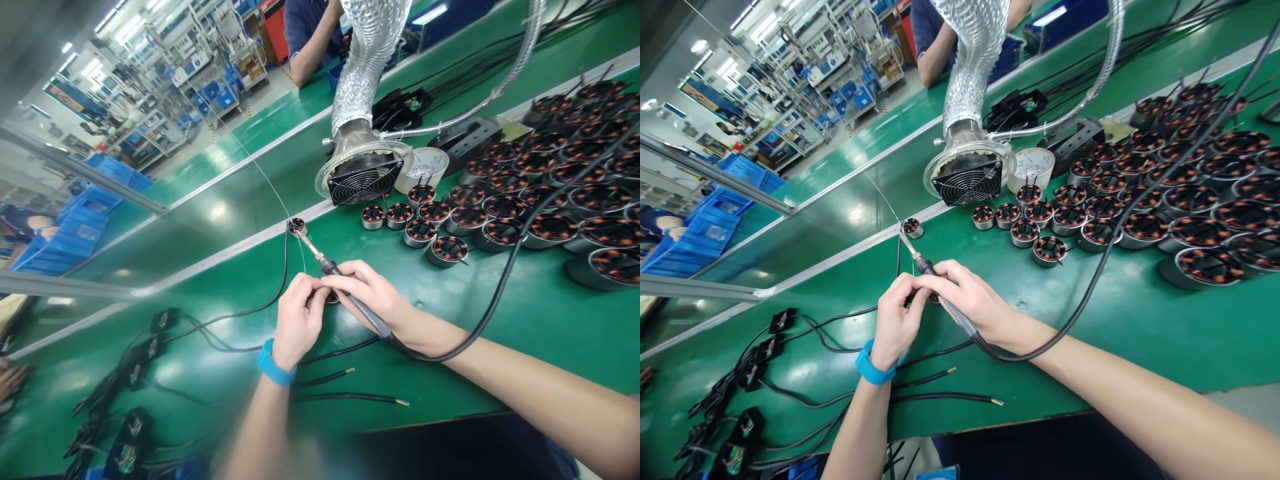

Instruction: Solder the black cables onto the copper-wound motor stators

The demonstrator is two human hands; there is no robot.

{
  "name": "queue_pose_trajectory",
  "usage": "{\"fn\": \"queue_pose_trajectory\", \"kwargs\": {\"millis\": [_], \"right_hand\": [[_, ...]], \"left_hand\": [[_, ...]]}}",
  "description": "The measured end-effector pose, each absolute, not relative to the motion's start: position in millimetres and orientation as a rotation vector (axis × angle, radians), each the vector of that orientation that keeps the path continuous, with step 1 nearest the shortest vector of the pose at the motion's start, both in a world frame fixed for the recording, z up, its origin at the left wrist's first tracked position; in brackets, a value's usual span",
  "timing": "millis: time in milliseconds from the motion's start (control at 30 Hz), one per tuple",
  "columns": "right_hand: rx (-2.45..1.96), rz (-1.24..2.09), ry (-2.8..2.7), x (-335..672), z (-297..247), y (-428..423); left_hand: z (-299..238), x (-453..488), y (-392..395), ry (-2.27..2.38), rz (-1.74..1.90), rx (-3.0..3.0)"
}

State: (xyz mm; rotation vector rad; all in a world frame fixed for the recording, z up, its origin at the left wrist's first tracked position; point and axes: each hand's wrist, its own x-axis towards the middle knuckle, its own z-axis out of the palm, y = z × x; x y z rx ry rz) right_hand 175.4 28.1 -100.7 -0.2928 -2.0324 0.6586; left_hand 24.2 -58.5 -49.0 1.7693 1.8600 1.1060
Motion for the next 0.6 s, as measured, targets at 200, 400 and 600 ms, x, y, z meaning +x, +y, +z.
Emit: {"fn": "queue_pose_trajectory", "kwargs": {"millis": [200,400,600], "right_hand": [[-0.291,0.614,-2.1,177,-95,30],[-0.426,0.702,-1.968,175,-95,29],[-0.514,0.943,-2.012,174,-104,28]], "left_hand": [[-55,27,-55,1.896,1.233,1.699],[-57,28,-54,1.78,1.285,1.391],[-63,25,-52,1.783,1.35,1.345]]}}
